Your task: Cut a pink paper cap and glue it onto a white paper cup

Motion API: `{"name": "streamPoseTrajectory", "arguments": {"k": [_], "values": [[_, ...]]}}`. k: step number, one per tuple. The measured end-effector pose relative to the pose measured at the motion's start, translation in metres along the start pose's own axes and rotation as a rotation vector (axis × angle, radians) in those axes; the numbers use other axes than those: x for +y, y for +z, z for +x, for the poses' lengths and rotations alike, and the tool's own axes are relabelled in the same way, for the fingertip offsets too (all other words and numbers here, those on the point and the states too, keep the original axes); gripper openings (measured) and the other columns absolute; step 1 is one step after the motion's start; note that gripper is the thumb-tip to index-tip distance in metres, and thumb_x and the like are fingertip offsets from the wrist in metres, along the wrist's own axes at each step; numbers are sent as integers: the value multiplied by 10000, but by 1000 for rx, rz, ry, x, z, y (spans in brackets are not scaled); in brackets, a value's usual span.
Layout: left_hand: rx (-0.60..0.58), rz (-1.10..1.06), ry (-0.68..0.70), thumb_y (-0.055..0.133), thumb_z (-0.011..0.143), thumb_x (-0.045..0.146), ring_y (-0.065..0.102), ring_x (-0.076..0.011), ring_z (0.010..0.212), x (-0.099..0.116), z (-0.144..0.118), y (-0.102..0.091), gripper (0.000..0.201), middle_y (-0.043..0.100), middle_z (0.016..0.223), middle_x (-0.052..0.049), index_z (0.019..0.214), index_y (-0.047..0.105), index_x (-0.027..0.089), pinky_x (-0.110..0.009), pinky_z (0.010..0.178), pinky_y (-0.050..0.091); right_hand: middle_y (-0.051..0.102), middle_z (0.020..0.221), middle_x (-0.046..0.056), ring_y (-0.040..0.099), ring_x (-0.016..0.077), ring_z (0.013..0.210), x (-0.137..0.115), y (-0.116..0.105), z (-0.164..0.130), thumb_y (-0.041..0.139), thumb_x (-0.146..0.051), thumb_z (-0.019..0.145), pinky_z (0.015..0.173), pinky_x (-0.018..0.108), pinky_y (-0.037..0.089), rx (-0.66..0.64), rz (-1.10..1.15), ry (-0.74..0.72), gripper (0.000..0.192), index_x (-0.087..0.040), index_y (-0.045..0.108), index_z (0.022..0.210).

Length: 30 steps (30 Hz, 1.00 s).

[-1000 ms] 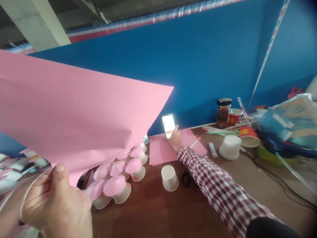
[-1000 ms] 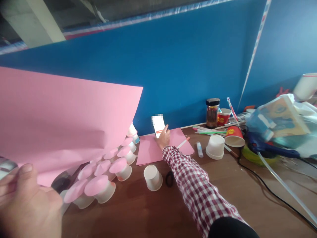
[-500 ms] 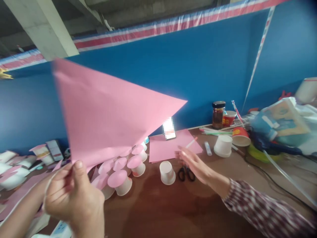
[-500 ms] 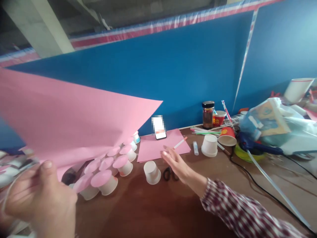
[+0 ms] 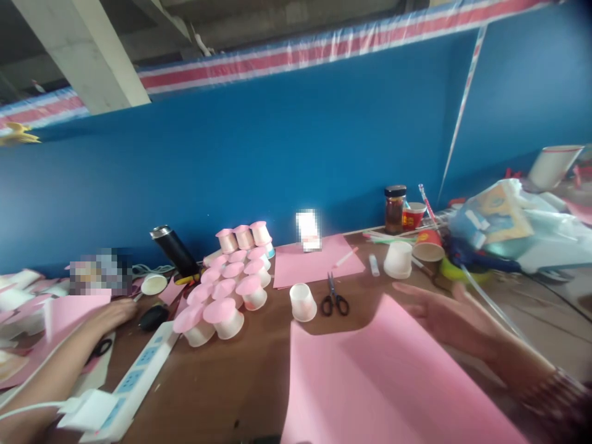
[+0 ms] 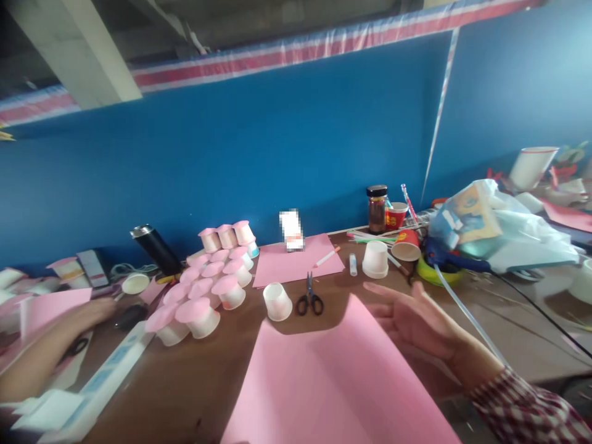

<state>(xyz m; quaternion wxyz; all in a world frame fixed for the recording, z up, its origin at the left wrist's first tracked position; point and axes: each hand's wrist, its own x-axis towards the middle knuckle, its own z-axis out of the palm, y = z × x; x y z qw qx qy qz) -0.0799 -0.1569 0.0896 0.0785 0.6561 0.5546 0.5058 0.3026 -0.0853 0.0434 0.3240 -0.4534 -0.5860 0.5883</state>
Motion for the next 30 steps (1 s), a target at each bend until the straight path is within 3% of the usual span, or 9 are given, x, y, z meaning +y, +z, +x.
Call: {"name": "streamPoseTrajectory", "arguments": {"k": [4, 6, 8, 12, 16, 19, 23, 27, 30], "values": [[164, -101, -26, 401, 798, 399, 676, -188, 880, -26, 50, -37, 275, 628, 760, 54, 999, 586, 428, -323, 521, 559, 517, 1305, 181, 558, 301, 1129, 18, 5, -1, 530, -636, 728, 931, 455, 404, -49, 58, 34, 906, -237, 176, 1460], [166, -113, -47, 390, 803, 395, 675, -182, 891, -37, 56, -43, 267, 631, 749, 50, 975, 593, 408, -323, 529, 559, 521, 1291, 187, 595, 278, 1061, 25, 12, 4, 636, -527, 694, 915, 446, 432, -51, -40, 11, 950, -202, 176, 1459], [49, -87, -70, 372, 811, 419, 662, -172, 931, -42, 41, -35, 293, 642, 791, 34, 1008, 585, 380, -324, 586, 570, 563, 1234, 172, 619, 253, 986, 27, 18, 10, 668, -419, 688, 870, 419, 472, -37, -171, -18, 875, -183, 268, 1430], [-79, -52, -91, 501, 744, 482, 659, -201, 922, -40, -21, -2, 336, 658, 826, -20, 1011, 606, 307, -334, 662, 579, 678, 1039, 119, 631, 252, 955, 12, 27, 21, 587, -317, 762, 858, 380, 487, 5, -402, -51, 438, -163, 596, 1173], [-212, 50, -97, 595, 704, 489, 621, -275, 1007, -47, -62, 14, 297, 682, 882, -52, 968, 636, 358, -418, 714, 580, 718, 967, 69, 657, 239, 880, -13, 29, 38, 533, -295, 805, 792, 325, 496, -111, -571, -108, 259, -190, 704, 968], [-249, 106, -107, 651, 664, 469, 576, -319, 1084, -59, -67, 17, 406, 663, 1037, -78, 1039, 632, 317, -470, 819, 545, 727, 921, 42, 661, 216, 835, -25, 36, 55, 520, -265, 807, 743, 286, 488, -204, -620, -133, 242, -191, 718, 926], [-313, 279, -154, 651, 667, 452, 518, -342, 1154, -72, -53, 22, 629, 571, 1232, -133, 1228, 523, 200, -519, 935, 454, 724, 910, 33, 654, 201, 827, -31, 54, 77, 532, -242, 790, 736, 273, 477, -262, -606, -215, 245, -184, 714, 943], [-381, 335, -240, 585, 736, 386, 513, -310, 1178, -75, -40, 24, 594, 528, 1302, -133, 1282, 457, 191, -481, 949, 446, 711, 967, 45, 653, 198, 853, -32, 67, 95, 555, -213, 774, 756, 280, 481, -248, -599, -289, 278, -184, 684, 1019], [-399, 270, -244, 520, 788, 351, 547, -269, 1148, -79, -35, 18, 467, 566, 1269, -111, 1230, 507, 202, -436, 946, 458, 712, 918, 55, 660, 199, 815, -32, 75, 108, 570, -248, 788, 746, 295, 496, -199, -602, -300, 275, -170, 667, 1033]]}}
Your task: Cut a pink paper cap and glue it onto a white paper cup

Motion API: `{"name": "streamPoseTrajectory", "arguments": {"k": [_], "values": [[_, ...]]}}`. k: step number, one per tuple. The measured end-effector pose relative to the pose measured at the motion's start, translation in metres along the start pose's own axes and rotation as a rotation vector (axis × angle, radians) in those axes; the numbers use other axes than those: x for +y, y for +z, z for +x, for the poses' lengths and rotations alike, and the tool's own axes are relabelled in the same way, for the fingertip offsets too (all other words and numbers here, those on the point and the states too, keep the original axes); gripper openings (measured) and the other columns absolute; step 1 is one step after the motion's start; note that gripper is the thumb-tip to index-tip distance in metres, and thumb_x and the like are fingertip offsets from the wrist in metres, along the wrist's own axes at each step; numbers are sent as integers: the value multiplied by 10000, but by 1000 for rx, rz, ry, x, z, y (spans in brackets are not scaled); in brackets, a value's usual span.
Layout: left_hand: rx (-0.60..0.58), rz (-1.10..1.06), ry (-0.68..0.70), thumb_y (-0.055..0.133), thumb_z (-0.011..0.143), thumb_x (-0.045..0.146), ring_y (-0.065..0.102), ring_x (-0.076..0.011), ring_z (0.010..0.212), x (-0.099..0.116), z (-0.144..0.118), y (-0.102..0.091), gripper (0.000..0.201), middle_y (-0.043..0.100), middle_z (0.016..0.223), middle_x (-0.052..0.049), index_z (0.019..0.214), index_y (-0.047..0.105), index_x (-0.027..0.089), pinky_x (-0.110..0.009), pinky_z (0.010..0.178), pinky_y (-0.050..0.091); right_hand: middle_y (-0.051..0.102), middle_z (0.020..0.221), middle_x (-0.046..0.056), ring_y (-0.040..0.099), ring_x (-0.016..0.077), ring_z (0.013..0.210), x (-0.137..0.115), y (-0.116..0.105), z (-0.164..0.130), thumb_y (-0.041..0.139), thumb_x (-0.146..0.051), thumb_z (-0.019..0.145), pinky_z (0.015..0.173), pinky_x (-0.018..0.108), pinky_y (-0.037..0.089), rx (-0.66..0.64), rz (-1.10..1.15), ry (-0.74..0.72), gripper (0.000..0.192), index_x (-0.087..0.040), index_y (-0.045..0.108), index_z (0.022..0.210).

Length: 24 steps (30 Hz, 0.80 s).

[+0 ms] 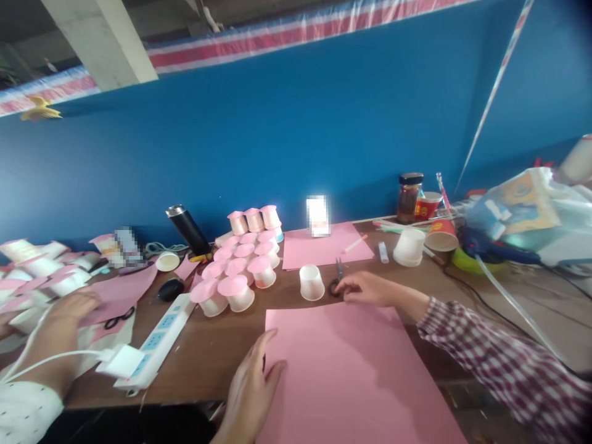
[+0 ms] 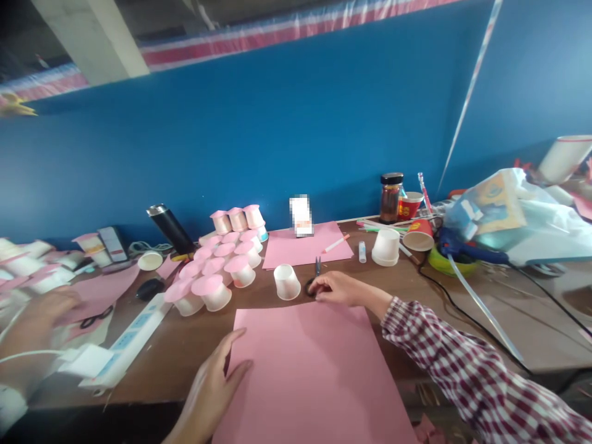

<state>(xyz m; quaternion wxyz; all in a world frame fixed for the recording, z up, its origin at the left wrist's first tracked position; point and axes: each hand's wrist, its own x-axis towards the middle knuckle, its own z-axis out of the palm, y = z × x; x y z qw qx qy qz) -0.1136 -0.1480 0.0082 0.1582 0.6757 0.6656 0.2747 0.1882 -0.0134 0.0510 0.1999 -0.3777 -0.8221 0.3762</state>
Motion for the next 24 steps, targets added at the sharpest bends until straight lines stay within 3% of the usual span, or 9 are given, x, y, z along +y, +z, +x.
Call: {"name": "streamPoseTrajectory", "arguments": {"k": [2, 4, 8, 10, 14, 18, 21, 24], "values": [[-7, -27, 30, 514, 797, 359, 572, -258, 1115, -6, 1, -5, 398, 614, 1207, -95, 1160, 567, 207, -422, 942, 464, 701, 943, 72, 655, 213, 841, -1, 5, 10, 600, -297, 786, 758, 315, 500, 133, -30, -3, 330, -159, 633, 1084], [-3, -38, 44, 531, 789, 370, 601, -256, 1071, -10, 1, -8, 364, 648, 1150, -85, 1107, 608, 211, -409, 918, 483, 664, 1066, 102, 637, 234, 922, -2, 12, 22, 665, -343, 742, 794, 340, 499, 261, -45, -19, 508, -158, 553, 1202], [-1, -54, 66, 575, 761, 360, 636, -256, 1005, -14, 3, -8, 328, 684, 1078, -77, 1045, 654, 216, -382, 871, 515, 524, 1292, 154, 557, 266, 1103, -4, 30, 44, 748, -352, 654, 913, 382, 456, 300, -45, -78, 816, -159, 381, 1357], [1, -63, 74, 588, 751, 356, 644, -255, 987, -14, 4, -6, 317, 690, 1063, -74, 1028, 666, 222, -371, 856, 523, 523, 1288, 156, 532, 273, 1132, -6, 38, 52, 749, -305, 646, 941, 386, 433, 318, -64, -103, 803, -148, 392, 1349], [-13, -82, 58, 594, 747, 371, 648, -256, 979, -14, 5, -7, 324, 691, 1062, -77, 1025, 672, 223, -371, 852, 526, 584, 1200, 115, 596, 226, 996, -5, 41, 62, 673, -248, 716, 867, 344, 471, 375, -19, -101, 656, -173, 424, 1318], [-47, -130, 8, 586, 755, 387, 620, -263, 1035, -12, 9, -12, 354, 672, 1105, -89, 1054, 658, 210, -401, 902, 495, 569, 1221, 122, 573, 229, 1032, 8, 21, 74, 628, -257, 746, 870, 346, 462, 588, -93, -34, 600, -157, 427, 1302], [-51, -179, -30, 584, 758, 395, 601, -263, 1067, -7, 14, -15, 360, 663, 1125, -87, 1063, 651, 214, -417, 940, 465, 593, 1183, 106, 581, 242, 1010, 26, -7, 82, 619, -296, 740, 850, 351, 467, 747, -218, 128, 563, -172, 465, 1267], [-45, -210, -39, 587, 758, 394, 594, -263, 1077, -4, 20, -15, 363, 658, 1136, -85, 1069, 648, 217, -421, 952, 454, 533, 1249, 158, 550, 288, 1061, 47, -39, 85, 592, -317, 742, 895, 402, 432, 862, -258, 252, 639, -133, 394, 1321]]}}
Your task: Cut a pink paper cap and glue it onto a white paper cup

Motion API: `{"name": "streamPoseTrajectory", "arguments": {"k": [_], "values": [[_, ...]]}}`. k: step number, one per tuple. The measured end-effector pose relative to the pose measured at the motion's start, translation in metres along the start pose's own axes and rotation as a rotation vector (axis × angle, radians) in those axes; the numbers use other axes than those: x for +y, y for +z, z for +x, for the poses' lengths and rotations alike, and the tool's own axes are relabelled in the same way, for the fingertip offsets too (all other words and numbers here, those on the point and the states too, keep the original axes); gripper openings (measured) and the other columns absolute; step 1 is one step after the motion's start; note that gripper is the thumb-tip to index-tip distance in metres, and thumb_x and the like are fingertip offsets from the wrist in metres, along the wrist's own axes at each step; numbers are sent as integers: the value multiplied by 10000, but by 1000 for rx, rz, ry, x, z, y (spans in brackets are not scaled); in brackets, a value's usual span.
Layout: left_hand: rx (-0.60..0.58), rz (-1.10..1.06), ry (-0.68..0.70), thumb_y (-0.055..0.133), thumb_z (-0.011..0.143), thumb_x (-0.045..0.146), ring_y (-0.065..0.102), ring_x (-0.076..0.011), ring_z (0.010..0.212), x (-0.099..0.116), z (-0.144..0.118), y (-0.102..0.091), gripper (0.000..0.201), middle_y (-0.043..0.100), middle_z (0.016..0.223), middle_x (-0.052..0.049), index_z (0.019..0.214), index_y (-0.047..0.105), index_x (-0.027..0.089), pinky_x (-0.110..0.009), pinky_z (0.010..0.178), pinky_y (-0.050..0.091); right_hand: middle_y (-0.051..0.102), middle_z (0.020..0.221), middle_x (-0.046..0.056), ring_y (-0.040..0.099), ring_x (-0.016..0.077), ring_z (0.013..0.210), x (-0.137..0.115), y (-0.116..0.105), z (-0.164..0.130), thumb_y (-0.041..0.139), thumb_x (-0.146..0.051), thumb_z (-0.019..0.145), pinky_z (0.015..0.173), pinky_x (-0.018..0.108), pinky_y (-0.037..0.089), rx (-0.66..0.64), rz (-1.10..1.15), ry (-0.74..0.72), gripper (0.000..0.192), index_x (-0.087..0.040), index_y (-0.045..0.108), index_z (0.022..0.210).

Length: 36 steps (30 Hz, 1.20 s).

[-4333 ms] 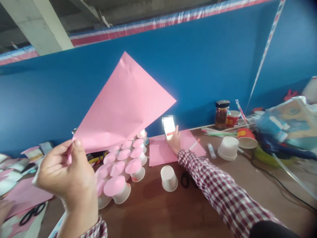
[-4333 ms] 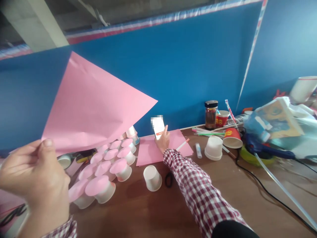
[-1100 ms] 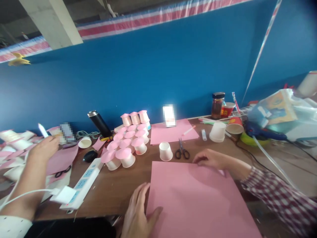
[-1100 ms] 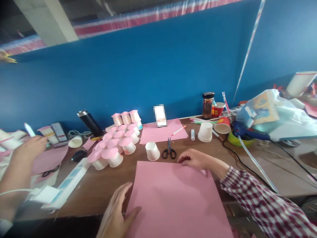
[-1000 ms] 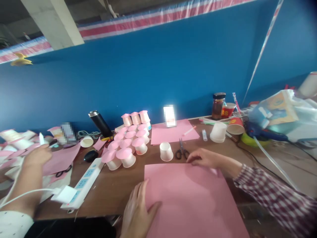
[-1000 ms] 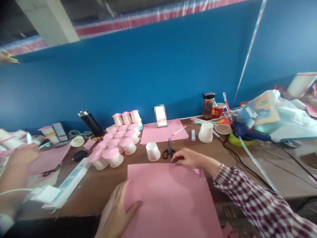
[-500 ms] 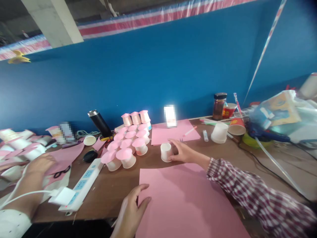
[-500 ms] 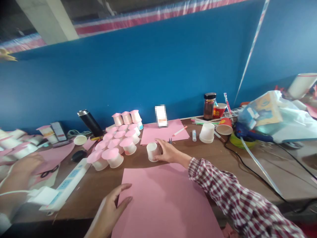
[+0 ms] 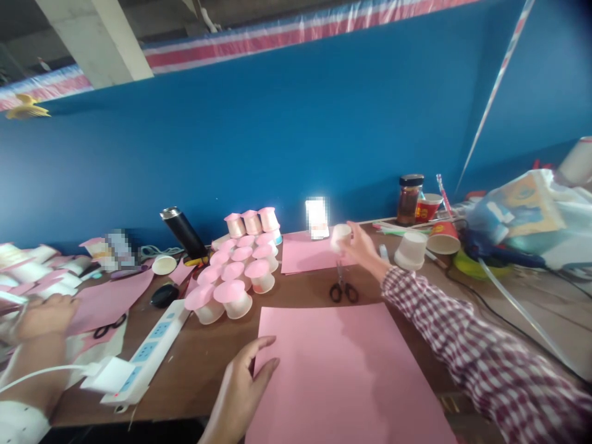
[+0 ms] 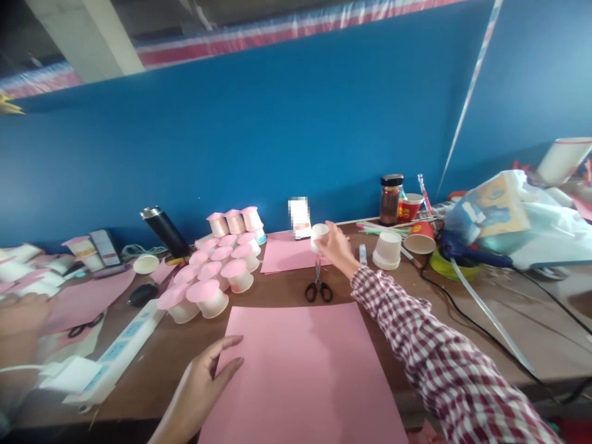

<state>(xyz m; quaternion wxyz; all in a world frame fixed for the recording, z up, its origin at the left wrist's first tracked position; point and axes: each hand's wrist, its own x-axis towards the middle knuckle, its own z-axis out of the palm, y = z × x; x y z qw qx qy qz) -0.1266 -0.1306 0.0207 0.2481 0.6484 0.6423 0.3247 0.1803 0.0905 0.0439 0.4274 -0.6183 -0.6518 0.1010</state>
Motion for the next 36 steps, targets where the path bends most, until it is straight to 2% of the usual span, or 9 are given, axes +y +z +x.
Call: {"name": "streamPoseTrajectory", "arguments": {"k": [3, 6, 13, 18, 20, 23, 26, 31, 36], "values": [[-3, -11, -3, 597, 750, 392, 599, -266, 1067, -1, 4, 3, 365, 659, 1132, -90, 1061, 654, 211, -417, 941, 462, 501, 1263, 208, 495, 346, 1131, 20, -11, 24, 568, -338, 746, 930, 464, 387, 91, -73, 115, 672, -94, 355, 1336], [-28, -5, -16, 605, 737, 398, 612, -272, 1043, -3, 5, 6, 375, 668, 1112, -96, 1050, 660, 200, -415, 921, 477, 522, 1232, 223, 502, 341, 1125, 33, -13, 37, 525, -368, 776, 903, 444, 409, 98, -110, 155, 660, -58, 339, 1328], [-63, 23, -68, 581, 749, 424, 592, -265, 1081, -5, 6, 8, 406, 655, 1141, -94, 1077, 643, 192, -419, 960, 447, 666, 1031, 77, 625, 219, 903, 36, -4, 33, 619, -325, 724, 763, 278, 465, -148, -172, -5, 477, -192, 530, 1174], [-76, 22, -59, 586, 746, 423, 604, -261, 1058, -6, 8, 8, 394, 663, 1123, -90, 1061, 645, 194, -410, 941, 463, 662, 989, 132, 619, 286, 921, 37, -19, 44, 634, -252, 690, 760, 340, 449, -183, -329, 58, 413, -161, 564, 1086], [-83, 20, -53, 583, 751, 418, 600, -256, 1064, -7, 8, 8, 394, 658, 1130, -90, 1070, 637, 193, -408, 946, 458, 647, 997, 164, 614, 313, 931, 38, -24, 48, 633, -251, 692, 763, 376, 447, -172, -385, 113, 453, -135, 538, 1119], [-84, 17, -44, 571, 767, 412, 585, -246, 1085, -7, 9, 8, 390, 645, 1154, -83, 1092, 621, 202, -408, 962, 441, 570, 1136, 219, 564, 362, 1025, 35, -27, 44, 663, -336, 680, 785, 422, 448, -145, -434, 165, 675, -100, 415, 1261], [-68, 4, -31, 562, 781, 411, 572, -237, 1103, -7, 10, 8, 376, 637, 1166, -73, 1096, 613, 214, -404, 978, 423, 439, 1303, 228, 459, 379, 1156, 26, -27, 22, 618, -401, 731, 865, 455, 422, -64, -459, 55, 751, -106, 309, 1348], [-34, -33, -28, 560, 784, 415, 578, -238, 1088, -9, 17, 6, 363, 642, 1153, -74, 1080, 616, 212, -401, 972, 421, 386, 1382, 139, 378, 345, 1230, 12, -31, -32, 517, -330, 823, 974, 480, 347, -16, -505, -360, 479, -199, 433, 1276], [-13, -35, -13, 571, 774, 412, 577, -247, 1091, -11, 23, 8, 364, 647, 1146, -79, 1066, 626, 202, -403, 971, 424, 363, 1403, 140, 351, 342, 1255, 21, -36, -37, 507, -244, 814, 980, 501, 338, -78, -516, -410, 501, -208, 392, 1301]]}}
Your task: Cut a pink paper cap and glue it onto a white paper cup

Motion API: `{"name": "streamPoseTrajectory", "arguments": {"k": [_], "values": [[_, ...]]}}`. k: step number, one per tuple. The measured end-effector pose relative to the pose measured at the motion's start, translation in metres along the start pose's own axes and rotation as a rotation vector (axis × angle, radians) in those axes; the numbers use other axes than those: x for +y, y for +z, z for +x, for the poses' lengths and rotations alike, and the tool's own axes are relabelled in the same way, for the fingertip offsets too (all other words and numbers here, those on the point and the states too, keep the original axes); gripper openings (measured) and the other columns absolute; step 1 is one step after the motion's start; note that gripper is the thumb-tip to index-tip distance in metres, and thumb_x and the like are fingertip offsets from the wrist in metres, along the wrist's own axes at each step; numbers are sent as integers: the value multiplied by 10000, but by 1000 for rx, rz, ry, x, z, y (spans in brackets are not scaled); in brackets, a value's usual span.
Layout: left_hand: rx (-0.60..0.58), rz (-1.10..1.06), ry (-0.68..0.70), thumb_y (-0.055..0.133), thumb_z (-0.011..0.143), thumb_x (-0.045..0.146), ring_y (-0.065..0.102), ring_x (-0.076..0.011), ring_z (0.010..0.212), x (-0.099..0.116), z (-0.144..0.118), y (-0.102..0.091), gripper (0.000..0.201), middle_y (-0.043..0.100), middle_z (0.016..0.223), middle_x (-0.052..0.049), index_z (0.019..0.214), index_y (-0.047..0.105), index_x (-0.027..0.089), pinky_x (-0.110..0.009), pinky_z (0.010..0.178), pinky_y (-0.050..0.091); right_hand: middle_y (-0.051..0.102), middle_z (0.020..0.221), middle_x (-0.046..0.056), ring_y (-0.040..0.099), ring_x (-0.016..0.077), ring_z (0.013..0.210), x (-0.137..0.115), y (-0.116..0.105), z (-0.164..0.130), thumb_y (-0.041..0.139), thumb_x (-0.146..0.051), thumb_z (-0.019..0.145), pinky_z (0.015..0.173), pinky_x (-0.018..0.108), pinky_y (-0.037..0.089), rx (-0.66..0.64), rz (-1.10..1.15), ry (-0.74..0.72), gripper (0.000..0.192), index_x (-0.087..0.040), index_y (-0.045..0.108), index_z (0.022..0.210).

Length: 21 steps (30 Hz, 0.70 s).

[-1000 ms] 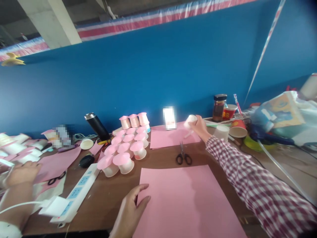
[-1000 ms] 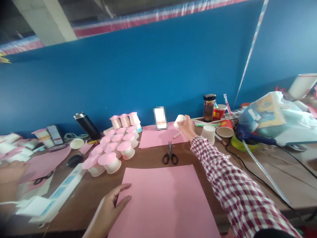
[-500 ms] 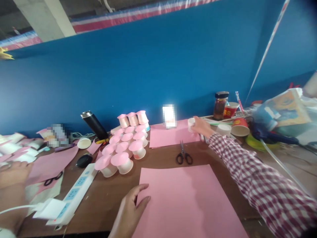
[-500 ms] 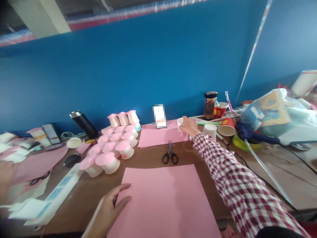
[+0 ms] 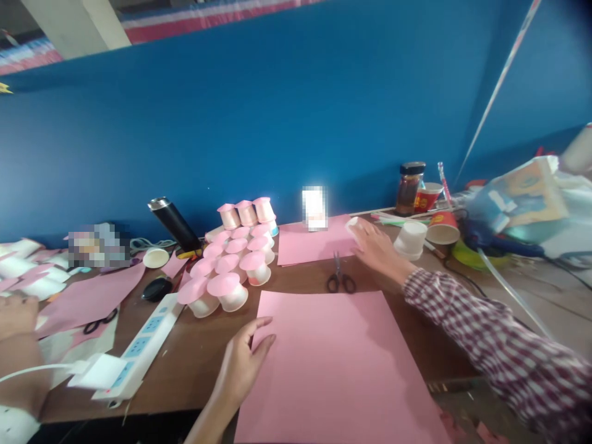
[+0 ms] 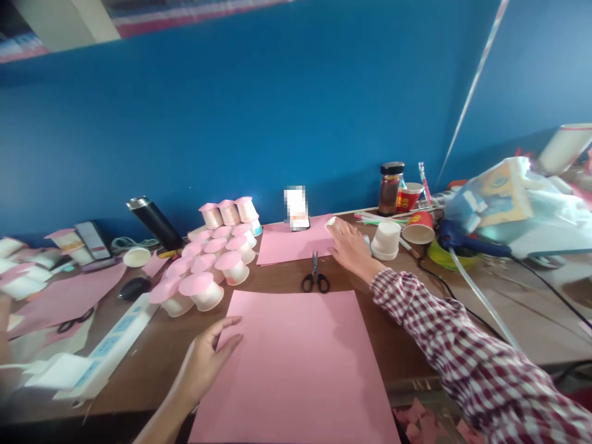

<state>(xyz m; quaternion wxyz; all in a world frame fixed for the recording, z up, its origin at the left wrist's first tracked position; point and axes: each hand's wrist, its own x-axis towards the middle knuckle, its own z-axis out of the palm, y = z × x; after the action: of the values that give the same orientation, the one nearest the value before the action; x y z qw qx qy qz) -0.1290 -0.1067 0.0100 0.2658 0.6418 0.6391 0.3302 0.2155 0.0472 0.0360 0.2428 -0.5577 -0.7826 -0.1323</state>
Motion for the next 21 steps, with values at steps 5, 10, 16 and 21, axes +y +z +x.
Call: {"name": "streamPoseTrajectory", "arguments": {"k": [5, 10, 16, 21], "values": [[3, 25, 0, 570, 766, 424, 583, -257, 1086, 3, -2, 5, 375, 653, 1137, -84, 1061, 635, 200, -418, 970, 426, 469, 1252, 153, 466, 326, 1130, 19, 14, 24, 542, -203, 744, 900, 430, 418, 93, 144, 122, 405, -182, 476, 1143], [-15, 55, 13, 568, 764, 416, 593, -253, 1074, 9, -6, 6, 376, 657, 1133, -81, 1065, 639, 203, -406, 950, 449, 547, 1058, 174, 546, 329, 956, 28, 31, 39, 482, -216, 762, 785, 453, 454, 184, 210, 277, 346, -136, 448, 1097], [-29, 116, 42, 554, 773, 433, 606, -238, 1059, 6, -3, 11, 370, 665, 1121, -73, 1053, 645, 210, -384, 930, 472, 523, 1169, 148, 509, 286, 1068, 39, 33, 31, 522, -298, 745, 884, 419, 435, 236, 299, 313, 517, -153, 363, 1216], [-8, 146, 114, 558, 776, 414, 622, -252, 1028, 17, 4, 28, 362, 677, 1088, -97, 1037, 652, 183, -398, 916, 481, 532, 1149, 153, 473, 300, 1101, 44, 33, 26, 486, -283, 767, 927, 445, 404, 198, 326, 356, 457, -127, 424, 1191]]}}
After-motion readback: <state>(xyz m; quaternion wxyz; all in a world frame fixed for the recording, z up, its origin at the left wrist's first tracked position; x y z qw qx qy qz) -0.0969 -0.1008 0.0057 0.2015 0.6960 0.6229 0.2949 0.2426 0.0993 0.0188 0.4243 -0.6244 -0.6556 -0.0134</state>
